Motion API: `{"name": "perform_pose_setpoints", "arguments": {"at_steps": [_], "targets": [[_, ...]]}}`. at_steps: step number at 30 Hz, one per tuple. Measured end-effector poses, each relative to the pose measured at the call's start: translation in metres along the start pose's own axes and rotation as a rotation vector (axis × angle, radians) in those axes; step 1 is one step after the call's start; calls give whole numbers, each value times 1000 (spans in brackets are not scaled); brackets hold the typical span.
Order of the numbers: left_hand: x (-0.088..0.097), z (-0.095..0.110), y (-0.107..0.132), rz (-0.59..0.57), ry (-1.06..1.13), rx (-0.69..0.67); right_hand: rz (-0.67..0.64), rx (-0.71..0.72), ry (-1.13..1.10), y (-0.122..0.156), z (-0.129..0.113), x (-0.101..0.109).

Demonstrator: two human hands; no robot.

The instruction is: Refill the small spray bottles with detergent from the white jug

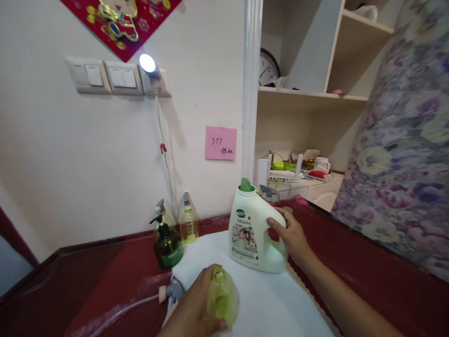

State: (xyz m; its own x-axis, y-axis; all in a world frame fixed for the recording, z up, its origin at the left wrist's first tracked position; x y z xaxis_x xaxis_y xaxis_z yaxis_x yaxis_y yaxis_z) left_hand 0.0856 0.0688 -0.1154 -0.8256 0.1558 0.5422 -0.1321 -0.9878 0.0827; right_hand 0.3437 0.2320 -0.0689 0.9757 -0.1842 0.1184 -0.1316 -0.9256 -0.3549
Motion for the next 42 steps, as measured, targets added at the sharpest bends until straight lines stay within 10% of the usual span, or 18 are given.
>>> {"name": "perform_pose_setpoints", "arguments": {"at_steps": [11,20,29,42], "targets": [[-1,4,5,26,-46,-20,-15,90,134,26,-70,27],[-2,1,5,24,-64,-51,-187,607,605,64,-127,66],[-1,6,6,34,-27,-108,-253,755,926,90,-101,86],[-2,7,6,-8,1,-132,-256,1058,981,106,-110,62]]}}
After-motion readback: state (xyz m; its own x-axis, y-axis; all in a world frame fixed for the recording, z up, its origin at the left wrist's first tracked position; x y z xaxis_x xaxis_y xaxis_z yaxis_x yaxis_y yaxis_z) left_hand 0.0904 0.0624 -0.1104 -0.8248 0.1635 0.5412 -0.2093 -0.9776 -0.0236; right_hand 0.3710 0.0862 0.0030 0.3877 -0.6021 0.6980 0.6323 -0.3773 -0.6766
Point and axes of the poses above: each hand's wrist, its own y-axis away from the middle knuckle, its own x-axis out of the back of the hand, z = x × y, the point moved 5 cm from there along -y, towards the middle knuckle, and after that the axes turned 7 degrees about -x, right-handed, at the moved point
